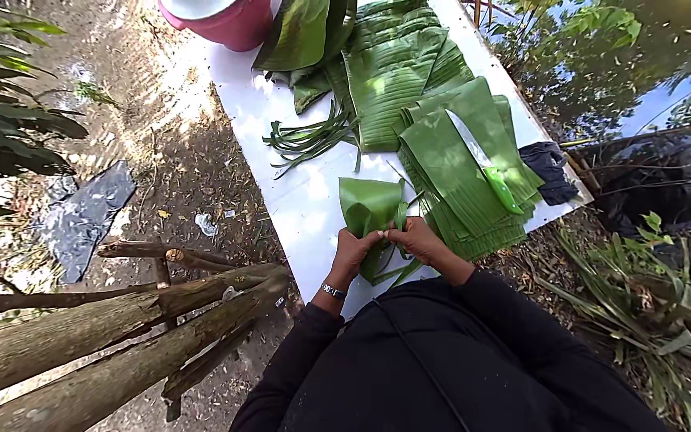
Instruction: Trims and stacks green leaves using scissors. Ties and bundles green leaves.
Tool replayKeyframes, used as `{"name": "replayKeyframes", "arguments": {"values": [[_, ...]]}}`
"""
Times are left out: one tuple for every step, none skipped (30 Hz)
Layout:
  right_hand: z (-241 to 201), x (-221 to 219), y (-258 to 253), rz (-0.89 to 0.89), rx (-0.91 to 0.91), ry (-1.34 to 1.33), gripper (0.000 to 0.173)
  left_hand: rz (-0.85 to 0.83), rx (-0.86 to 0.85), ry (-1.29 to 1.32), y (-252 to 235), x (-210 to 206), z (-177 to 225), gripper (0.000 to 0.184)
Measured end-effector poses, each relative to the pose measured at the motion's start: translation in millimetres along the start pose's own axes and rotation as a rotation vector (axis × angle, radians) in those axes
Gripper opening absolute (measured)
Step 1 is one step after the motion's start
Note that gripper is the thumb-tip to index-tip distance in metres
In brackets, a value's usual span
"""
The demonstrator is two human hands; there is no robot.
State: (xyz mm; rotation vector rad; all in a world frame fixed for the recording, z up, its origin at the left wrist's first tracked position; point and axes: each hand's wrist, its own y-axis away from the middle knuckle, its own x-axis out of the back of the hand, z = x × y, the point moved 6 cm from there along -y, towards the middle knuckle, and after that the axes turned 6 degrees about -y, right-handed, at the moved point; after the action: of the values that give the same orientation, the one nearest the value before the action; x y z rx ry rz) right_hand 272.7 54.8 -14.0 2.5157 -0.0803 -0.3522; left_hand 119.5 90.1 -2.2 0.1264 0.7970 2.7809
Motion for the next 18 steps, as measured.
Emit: {"name": "replayKeyframes", "arguments": {"values": [[-0.7, -0.2, 0.4, 0.001, 0.001, 0.008, 0.018, 0.003, 0.003, -0.003, 0.0, -0.6, -1.6, 0.027], [-1.4, -0.3, 0.8, 0.001, 0.000, 0.022, 0.018, 0.002, 0.003, -0.009, -0.1, -1.2, -3.1, 0.026], [-1.5, 0.1, 0.9, 0.001, 0.000, 0.031, 0.018, -0.001, 0.002, -0.011, -0.4, -2.1, -4.3, 0.025], [-1.3, 0.5, 0.7, 0.003, 0.003, 0.035, 0.018, -0.007, -0.002, -0.013, -0.4, -3.1, -5.0, 0.023], [-0.8, 0.9, 0.3, 0.003, 0.011, 0.036, 0.019, -0.013, -0.010, -0.014, 0.0, -4.1, -5.1, 0.021], [-0.3, 1.3, -0.2, 0.006, 0.019, 0.037, 0.019, -0.019, -0.019, -0.012, 0.5, -5.1, -4.8, 0.020], [-0.2, 1.5, -0.5, 0.008, 0.025, 0.037, 0.020, -0.024, -0.029, -0.008, 0.9, -5.9, -4.3, 0.019], [-0.3, 1.6, -0.8, 0.007, 0.029, 0.039, 0.019, -0.028, -0.039, -0.004, 1.1, -6.6, -3.4, 0.018], [-0.6, 1.6, -0.9, 0.003, 0.031, 0.040, 0.019, -0.031, -0.045, -0.001, 1.3, -7.1, -2.4, 0.017], [-1.1, 1.4, -0.9, -0.007, 0.035, 0.038, 0.019, -0.037, -0.049, -0.003, 1.5, -7.2, -1.2, 0.016], [-1.5, 1.0, -1.1, -0.019, 0.040, 0.032, 0.019, -0.043, -0.051, -0.005, 1.8, -7.2, 0.1, 0.016], [-1.4, 0.7, -1.4, -0.030, 0.042, 0.022, 0.019, -0.050, -0.052, -0.006, 2.1, -7.3, 1.0, 0.016], [-1.4, 0.3, -1.4, -0.038, 0.045, 0.017, 0.020, -0.060, -0.053, -0.003, 2.4, -7.6, 1.6, 0.016], [-1.6, -0.1, -1.0, -0.041, 0.049, 0.018, 0.020, -0.074, -0.053, 0.002, 3.1, -8.3, 1.8, 0.016], [-2.0, -0.6, -0.7, -0.040, 0.056, 0.028, 0.020, -0.091, -0.051, 0.007, 4.1, -9.7, 2.2, 0.016], [-2.1, -1.0, -0.9, -0.035, 0.066, 0.034, 0.018, -0.103, -0.048, 0.009, 5.5, -11.6, 2.8, 0.015], [-1.7, -1.2, -1.1, -0.025, 0.072, 0.035, 0.017, -0.105, -0.043, 0.011, 6.7, -13.0, 3.7, 0.014], [-1.1, -0.8, -1.5, -0.016, 0.075, 0.035, 0.015, -0.101, -0.040, 0.027, 7.9, -12.8, 5.3, 0.014]]}}
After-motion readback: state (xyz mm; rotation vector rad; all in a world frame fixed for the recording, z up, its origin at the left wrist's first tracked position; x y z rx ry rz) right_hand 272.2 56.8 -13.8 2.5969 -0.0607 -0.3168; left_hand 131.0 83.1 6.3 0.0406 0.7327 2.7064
